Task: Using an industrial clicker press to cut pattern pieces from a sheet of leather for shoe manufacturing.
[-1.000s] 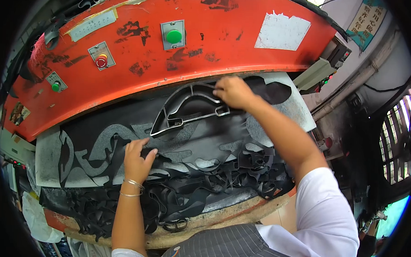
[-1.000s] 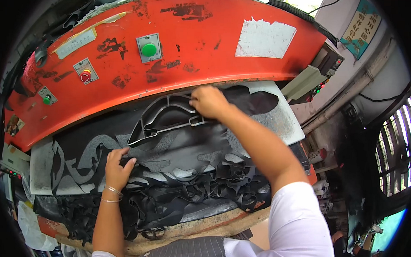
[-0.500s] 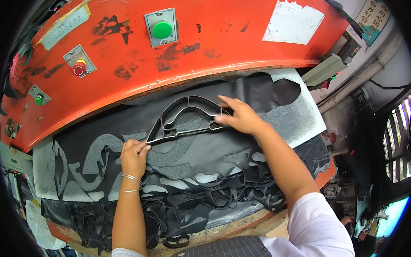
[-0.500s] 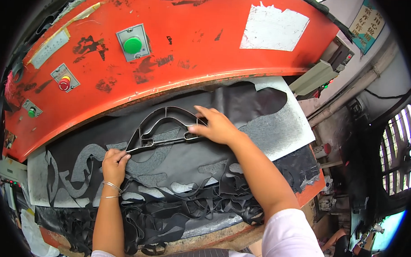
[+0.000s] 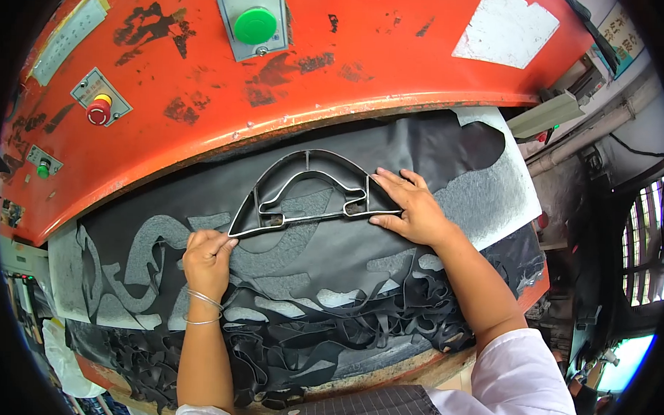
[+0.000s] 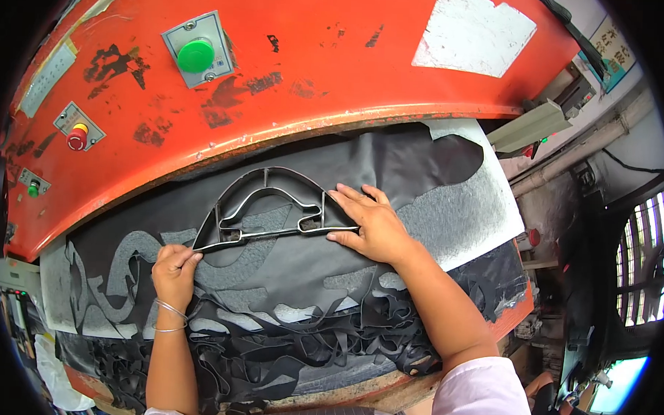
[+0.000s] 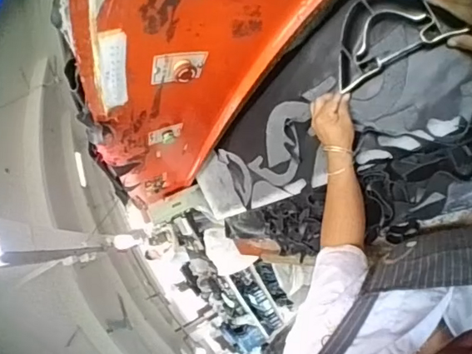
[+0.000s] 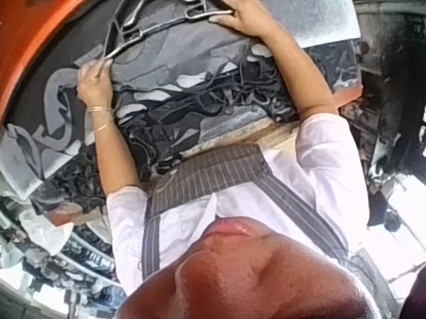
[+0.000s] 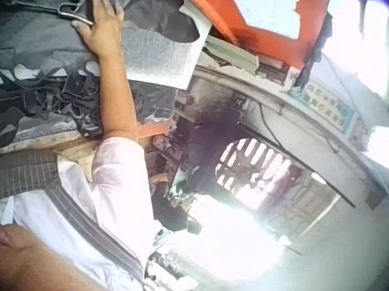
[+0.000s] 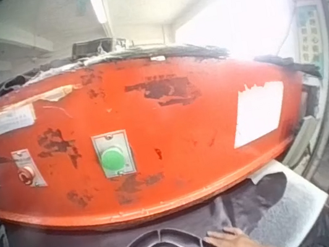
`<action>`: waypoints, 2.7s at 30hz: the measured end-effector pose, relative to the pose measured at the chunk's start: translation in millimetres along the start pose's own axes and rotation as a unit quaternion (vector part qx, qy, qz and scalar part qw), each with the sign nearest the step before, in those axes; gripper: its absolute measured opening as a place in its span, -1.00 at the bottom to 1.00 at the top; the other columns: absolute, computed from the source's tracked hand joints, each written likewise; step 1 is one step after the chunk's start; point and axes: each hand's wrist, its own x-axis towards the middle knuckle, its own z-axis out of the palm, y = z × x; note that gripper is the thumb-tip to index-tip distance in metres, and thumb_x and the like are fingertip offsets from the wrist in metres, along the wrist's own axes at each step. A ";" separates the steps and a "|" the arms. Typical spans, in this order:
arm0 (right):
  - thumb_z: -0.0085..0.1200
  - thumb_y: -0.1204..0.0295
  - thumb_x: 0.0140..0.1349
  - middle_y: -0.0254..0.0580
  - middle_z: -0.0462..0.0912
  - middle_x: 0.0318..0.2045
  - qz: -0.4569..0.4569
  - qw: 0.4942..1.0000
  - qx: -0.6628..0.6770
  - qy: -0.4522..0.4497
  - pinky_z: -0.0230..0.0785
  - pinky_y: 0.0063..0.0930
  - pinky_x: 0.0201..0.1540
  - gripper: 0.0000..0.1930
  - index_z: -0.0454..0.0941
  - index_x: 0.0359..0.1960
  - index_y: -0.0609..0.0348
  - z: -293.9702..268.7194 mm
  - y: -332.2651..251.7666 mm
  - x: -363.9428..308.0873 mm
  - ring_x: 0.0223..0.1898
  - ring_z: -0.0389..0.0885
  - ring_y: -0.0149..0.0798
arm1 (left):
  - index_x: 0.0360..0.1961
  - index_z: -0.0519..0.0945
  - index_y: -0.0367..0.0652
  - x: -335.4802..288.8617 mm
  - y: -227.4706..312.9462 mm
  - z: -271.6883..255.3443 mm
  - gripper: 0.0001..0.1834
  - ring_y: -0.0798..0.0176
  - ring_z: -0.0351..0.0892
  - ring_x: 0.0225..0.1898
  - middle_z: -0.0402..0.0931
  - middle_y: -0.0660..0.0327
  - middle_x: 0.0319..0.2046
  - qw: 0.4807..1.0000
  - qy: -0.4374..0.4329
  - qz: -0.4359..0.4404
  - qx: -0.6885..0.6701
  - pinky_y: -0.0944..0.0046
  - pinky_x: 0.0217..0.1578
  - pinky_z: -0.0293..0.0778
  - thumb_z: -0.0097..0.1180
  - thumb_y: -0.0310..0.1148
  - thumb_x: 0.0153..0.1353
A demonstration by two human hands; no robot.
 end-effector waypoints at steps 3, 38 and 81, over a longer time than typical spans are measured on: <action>0.27 0.08 0.07 0.10 0.40 0.23 0.003 1.000 0.003 0.003 -0.01 -0.09 0.37 -0.26 0.35 0.26 0.13 -3.0 -7.4 -8.2 0.26 0.35 0.00 | -0.44 0.70 -0.25 -3.8 1.4 -6.2 -0.88 0.15 0.49 -0.38 0.56 0.17 -0.49 1.000 0.005 0.006 -0.010 0.23 -0.30 0.42 0.35 -0.53 -0.07; 0.29 0.12 0.09 0.01 0.61 -0.07 0.140 0.984 -0.052 0.092 0.33 -0.20 0.08 -0.40 0.44 0.13 0.11 -53.5 -111.5 -111.8 0.04 0.53 0.04 | -0.53 0.66 -0.11 -160.4 123.9 -113.3 -0.88 0.11 0.54 -0.48 0.54 0.19 -0.55 0.962 -0.207 0.068 -0.163 0.20 -0.39 0.49 0.28 -0.34 0.08; 0.00 0.36 0.17 -0.04 0.64 -0.13 -0.089 0.986 -0.094 -0.108 0.50 -0.20 -0.11 -0.75 0.62 -0.16 0.11 3.2 -95.1 22.5 -0.04 0.60 -0.06 | 0.12 0.51 -0.14 -154.7 219.6 86.2 -0.53 -0.17 0.28 0.27 0.39 -0.05 0.18 0.986 -0.090 0.041 0.137 -0.16 0.28 0.12 0.12 -0.27 0.15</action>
